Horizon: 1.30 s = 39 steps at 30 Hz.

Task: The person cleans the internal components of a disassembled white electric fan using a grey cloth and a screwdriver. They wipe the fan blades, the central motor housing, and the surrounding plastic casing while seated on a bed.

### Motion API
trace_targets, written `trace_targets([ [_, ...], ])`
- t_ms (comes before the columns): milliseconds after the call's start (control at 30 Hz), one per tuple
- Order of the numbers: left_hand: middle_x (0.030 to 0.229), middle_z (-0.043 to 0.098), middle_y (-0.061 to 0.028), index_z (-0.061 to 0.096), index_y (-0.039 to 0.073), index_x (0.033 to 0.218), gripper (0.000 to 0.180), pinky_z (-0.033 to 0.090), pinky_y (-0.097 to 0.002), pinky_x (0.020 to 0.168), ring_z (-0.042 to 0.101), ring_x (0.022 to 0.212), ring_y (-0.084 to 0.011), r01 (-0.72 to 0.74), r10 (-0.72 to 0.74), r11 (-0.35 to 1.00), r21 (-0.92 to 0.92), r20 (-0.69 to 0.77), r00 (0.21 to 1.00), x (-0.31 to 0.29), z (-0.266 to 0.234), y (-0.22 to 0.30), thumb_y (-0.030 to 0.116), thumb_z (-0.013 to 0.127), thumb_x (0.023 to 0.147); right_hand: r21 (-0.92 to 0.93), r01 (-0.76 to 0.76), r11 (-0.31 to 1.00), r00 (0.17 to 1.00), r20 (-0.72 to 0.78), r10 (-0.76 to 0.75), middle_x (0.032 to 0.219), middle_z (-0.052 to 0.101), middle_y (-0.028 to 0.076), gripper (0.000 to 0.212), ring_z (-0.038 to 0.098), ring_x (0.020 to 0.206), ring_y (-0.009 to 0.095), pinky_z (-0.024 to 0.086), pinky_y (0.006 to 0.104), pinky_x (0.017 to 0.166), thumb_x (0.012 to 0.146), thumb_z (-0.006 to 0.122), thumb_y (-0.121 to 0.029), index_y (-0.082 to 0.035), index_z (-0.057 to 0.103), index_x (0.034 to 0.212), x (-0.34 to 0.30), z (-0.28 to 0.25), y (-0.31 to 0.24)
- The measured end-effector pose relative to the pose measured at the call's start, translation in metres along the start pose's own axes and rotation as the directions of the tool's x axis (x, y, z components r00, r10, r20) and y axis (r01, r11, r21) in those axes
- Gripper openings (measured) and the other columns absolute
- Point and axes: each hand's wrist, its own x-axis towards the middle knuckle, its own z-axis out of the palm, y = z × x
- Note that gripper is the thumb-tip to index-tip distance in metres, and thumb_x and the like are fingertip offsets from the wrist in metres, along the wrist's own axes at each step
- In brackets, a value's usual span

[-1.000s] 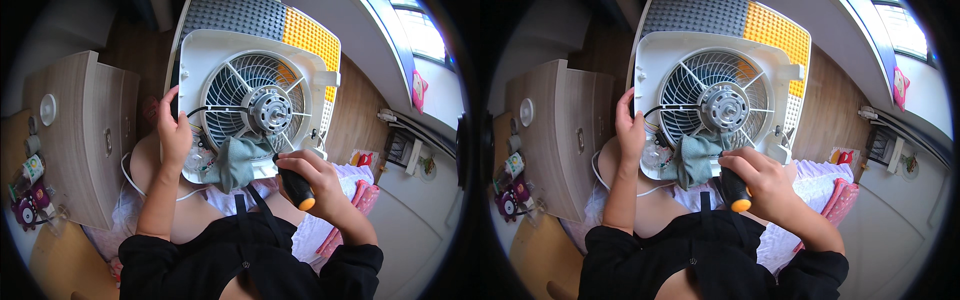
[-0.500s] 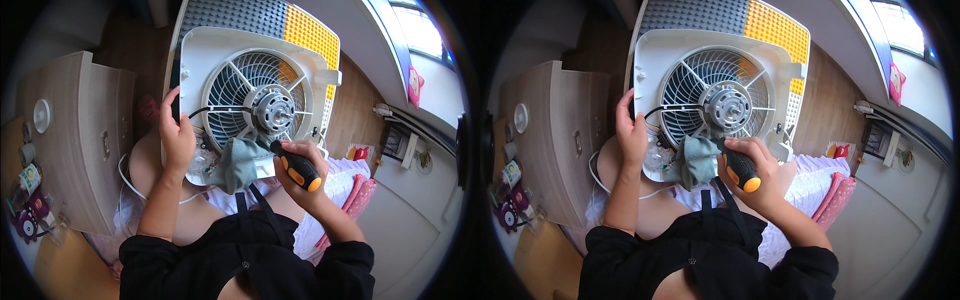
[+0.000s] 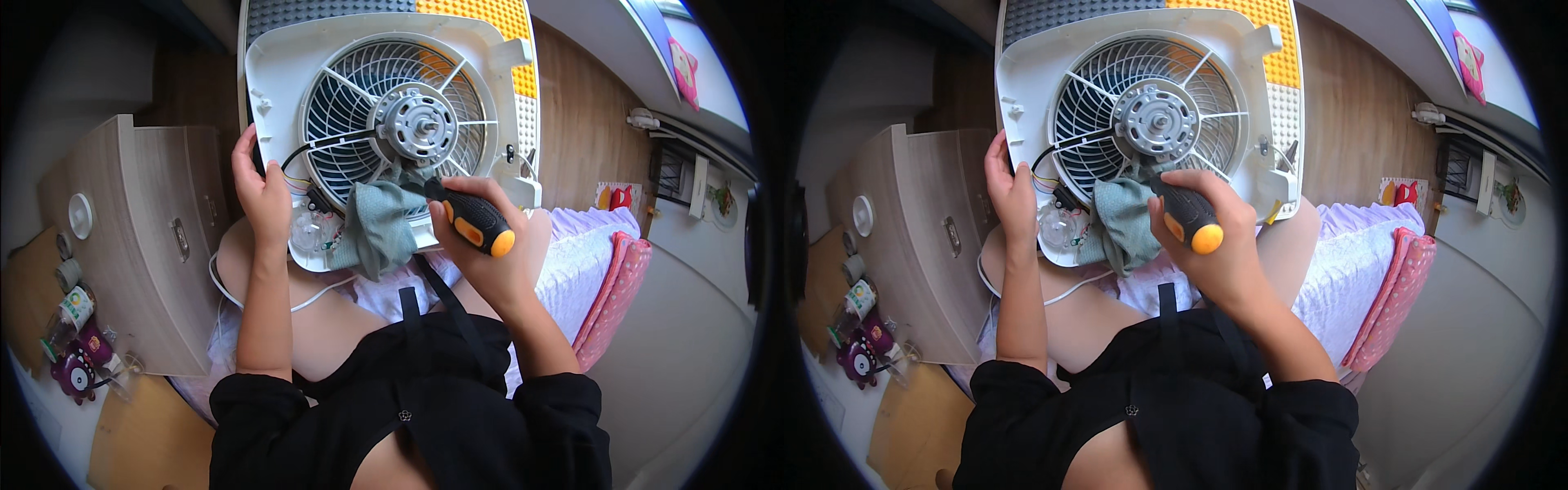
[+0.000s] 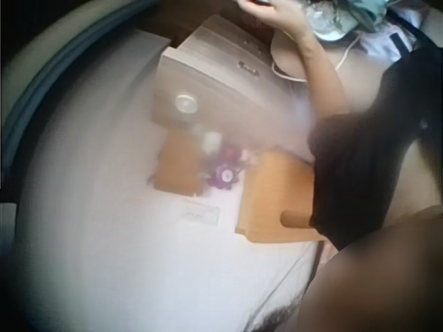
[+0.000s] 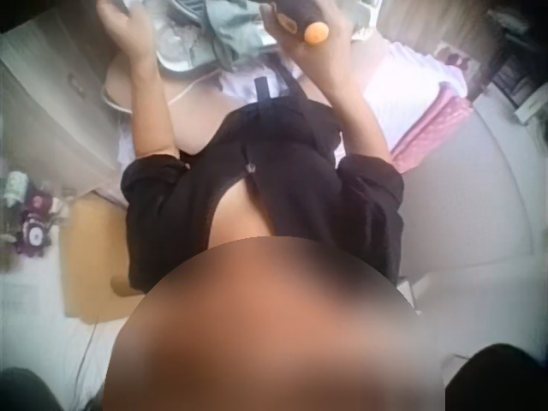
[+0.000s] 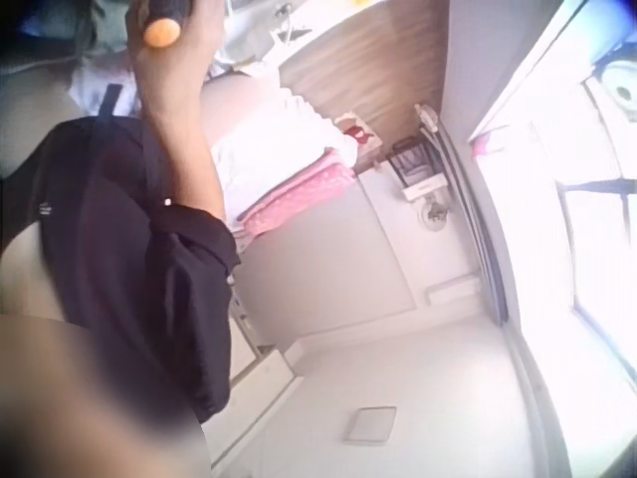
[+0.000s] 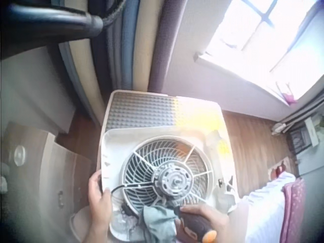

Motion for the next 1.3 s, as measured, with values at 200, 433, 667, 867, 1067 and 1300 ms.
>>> trace_targets([
  [200, 0.128, 0.047, -0.0175, 0.041, -0.005, 0.129, 0.051, 0.032, -0.0339, 0.104, 0.046, 0.121, -0.0234, 0.035, -0.034, 0.998, -0.043, 0.020, 0.999, -0.002, 0.003, 0.002, -0.012, 0.041, 0.078, 0.568, -0.082, 0.819, 0.944, -0.219, 0.246, 0.092, 0.066, 0.011, 0.028, 0.063, 0.085, 0.014, 0.049, 0.0251, 0.075, 0.077, 0.070, -0.001, -0.001, 0.059, 0.102, -0.021, 0.021, 0.041],
  [433, 0.098, 0.060, -0.0116, 0.061, 0.001, 0.101, 0.026, 0.043, -0.0329, 0.086, 0.056, 0.095, -0.0249, -0.372, 0.361, 0.789, 0.489, 0.121, 0.925, -0.039, 0.009, 0.063, -0.006, 0.056, 0.077, -0.056, 0.302, 0.952, 0.949, -0.073, -0.306, 0.093, 0.064, 0.017, 0.031, 0.064, 0.088, 0.031, 0.051, 0.0336, 0.076, 0.069, 0.073, 0.000, -0.002, 0.061, 0.098, -0.026, -0.011, 0.010],
  [667, 0.094, 0.060, -0.0091, 0.062, 0.005, 0.091, 0.025, 0.042, -0.0375, 0.077, 0.057, 0.083, -0.0284, -0.412, 0.182, 0.687, 0.599, 0.407, 0.895, -0.074, 0.065, 0.075, 0.016, 0.073, 0.072, -0.065, 0.213, 0.975, 0.977, 0.047, -0.210, 0.084, 0.063, 0.014, 0.029, 0.063, 0.077, 0.030, 0.050, 0.0338, 0.069, 0.070, 0.073, -0.004, -0.002, 0.060, 0.095, -0.003, -0.038, -0.003],
  [867, 0.091, 0.057, -0.0128, 0.053, 0.004, 0.101, 0.030, 0.044, -0.0399, 0.077, 0.056, 0.087, -0.0310, -0.441, 0.185, 0.709, 0.550, 0.459, 0.869, -0.067, 0.061, 0.043, 0.005, 0.066, 0.074, -0.065, 0.153, 0.986, 0.979, 0.147, -0.142, 0.079, 0.062, 0.015, 0.026, 0.063, 0.074, 0.030, 0.049, 0.0341, 0.067, 0.071, 0.073, -0.008, -0.002, 0.058, 0.091, 0.020, -0.034, -0.004],
  [1067, 0.085, 0.059, -0.0167, 0.053, -0.002, 0.096, 0.016, 0.047, -0.0391, 0.070, 0.059, 0.077, -0.0326, -0.044, -0.064, 0.942, 0.333, 0.307, 0.949, -0.062, 0.070, 0.051, -0.001, 0.051, 0.080, 0.243, -0.041, 0.969, 0.999, -0.024, 0.048, 0.078, 0.066, 0.010, 0.019, 0.065, 0.072, 0.017, 0.049, 0.0273, 0.066, 0.077, 0.070, -0.006, -0.002, 0.059, 0.092, 0.011, -0.021, 0.035],
  [1300, 0.086, 0.059, -0.0066, 0.055, -0.001, 0.098, 0.017, 0.046, -0.0263, 0.069, 0.053, 0.071, -0.0133, -0.002, -0.007, 0.999, 0.050, 0.184, 0.983, -0.049, 0.063, 0.007, -0.002, 0.044, 0.084, 0.924, -0.244, 0.295, 0.882, 0.085, 0.464, 0.104, 0.060, 0.020, 0.029, 0.064, 0.095, 0.029, 0.054, 0.0363, 0.086, 0.088, 0.058, -0.001, 0.004, 0.046, 0.114, -0.017, 0.000, 0.075],
])
